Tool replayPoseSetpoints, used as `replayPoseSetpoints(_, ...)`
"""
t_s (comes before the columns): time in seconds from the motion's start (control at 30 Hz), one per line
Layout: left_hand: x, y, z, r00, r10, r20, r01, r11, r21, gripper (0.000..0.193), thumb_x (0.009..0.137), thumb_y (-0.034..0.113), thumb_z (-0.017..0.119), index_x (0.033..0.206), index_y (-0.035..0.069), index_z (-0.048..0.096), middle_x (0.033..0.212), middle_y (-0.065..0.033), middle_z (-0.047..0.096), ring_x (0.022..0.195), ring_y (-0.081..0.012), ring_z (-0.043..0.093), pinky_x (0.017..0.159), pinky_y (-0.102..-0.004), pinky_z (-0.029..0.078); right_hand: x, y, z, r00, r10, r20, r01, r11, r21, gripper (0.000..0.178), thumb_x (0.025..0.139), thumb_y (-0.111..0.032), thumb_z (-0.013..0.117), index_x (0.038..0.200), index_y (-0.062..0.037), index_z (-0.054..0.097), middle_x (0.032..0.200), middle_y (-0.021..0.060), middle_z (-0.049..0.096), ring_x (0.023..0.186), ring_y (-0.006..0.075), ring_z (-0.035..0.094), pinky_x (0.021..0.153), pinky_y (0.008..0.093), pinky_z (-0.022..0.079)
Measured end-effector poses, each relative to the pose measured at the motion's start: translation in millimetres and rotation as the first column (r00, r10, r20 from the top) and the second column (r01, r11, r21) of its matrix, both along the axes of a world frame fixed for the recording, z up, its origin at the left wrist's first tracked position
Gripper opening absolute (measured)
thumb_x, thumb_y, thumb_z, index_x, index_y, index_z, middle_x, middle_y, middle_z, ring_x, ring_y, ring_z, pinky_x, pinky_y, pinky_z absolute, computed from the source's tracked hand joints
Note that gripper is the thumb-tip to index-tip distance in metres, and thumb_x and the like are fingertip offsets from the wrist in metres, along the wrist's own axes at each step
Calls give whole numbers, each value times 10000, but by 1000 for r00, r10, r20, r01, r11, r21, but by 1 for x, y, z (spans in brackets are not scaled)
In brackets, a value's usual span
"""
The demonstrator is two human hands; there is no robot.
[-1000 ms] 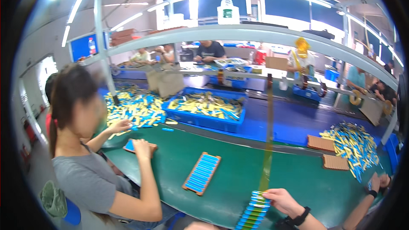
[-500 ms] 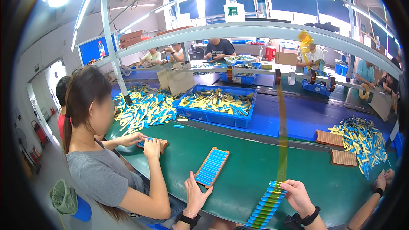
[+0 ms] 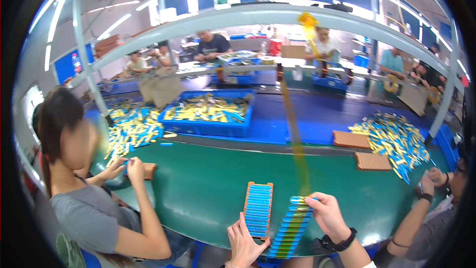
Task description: The person is manually assembling small colorful electronic or plastic components into trays and applying tape to secure them at a factory workbench.
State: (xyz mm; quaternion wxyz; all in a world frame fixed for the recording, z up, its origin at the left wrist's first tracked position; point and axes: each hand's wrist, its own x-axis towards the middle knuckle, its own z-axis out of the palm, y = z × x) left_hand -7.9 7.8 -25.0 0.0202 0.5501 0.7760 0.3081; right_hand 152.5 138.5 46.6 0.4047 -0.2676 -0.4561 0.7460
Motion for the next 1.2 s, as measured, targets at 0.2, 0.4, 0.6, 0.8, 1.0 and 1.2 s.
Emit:
replayPoseSetpoints(0.2, 30, 16, -2, 999, 19, 51, -18, 1000, -25, 1053, 551, 370, 770, 1273, -102, 165, 1044, -206, 386, 944, -314, 364, 849, -399, 322, 3, -10, -2, 997, -25, 78, 21, 998, 54, 93, 813, -74, 582, 844, 14, 584, 794, 44, 613, 709, 64, 547, 658, 190, 430)
replayPoseSetpoints(0.4, 7, -3, -5, 994, -92, 56, 93, 996, -6, 916, 588, 287, 760, 1227, -123, 248, 1210, -240, 324, 1000, -368, 358, 871, -414, 321, 18, -69, -28, 947, -37, 319, 32, 999, 21, 136, 813, -104, 598, 860, 24, 589, 799, 31, 605, 703, 43, 531, 622, 188, 435)
replayPoseSetpoints(0.6, -4, -8, -4, 966, -214, 143, 219, 976, -20, 571, 714, 171, 664, 1162, -72, 407, 1256, -204, 336, 967, -322, 396, 839, -392, 348, 33, -138, -55, 862, -4, 507, -17, 999, 38, 138, 780, -122, 623, 871, -29, 578, 646, -20, 522, 545, 29, 428, 480, 188, 339)
replayPoseSetpoints(0.8, 7, -19, -4, 955, -227, 191, 223, 974, 41, 501, 694, 78, 647, 1151, -23, 467, 1257, -170, 402, 946, -300, 429, 840, -371, 363, 32, -137, -68, 902, 31, 431, 1, 997, -74, 98, 775, -49, 630, 844, 17, 608, 782, 22, 612, 654, 41, 537, 596, 168, 432)
replayPoseSetpoints(1.0, 32, -53, 1, 940, -254, 227, 272, 961, -50, 605, 660, 90, 671, 1193, -50, 420, 1283, -154, 390, 954, -278, 434, 837, -362, 318, 30, -141, -68, 916, -170, 363, 233, 963, -138, 195, 757, 7, 632, 931, 48, 554, 835, 89, 622, 725, 102, 597, 635, 202, 484)
replayPoseSetpoints(1.2, 42, -57, 0, 935, -308, 176, 325, 943, -74, 677, 595, 80, 703, 1195, -50, 416, 1279, -143, 398, 980, -277, 443, 809, -359, 317, 33, -144, -73, 924, -270, 271, 307, 946, -106, 218, 780, 35, 588, 966, 30, 474, 840, 87, 603, 761, 104, 593, 632, 185, 469)
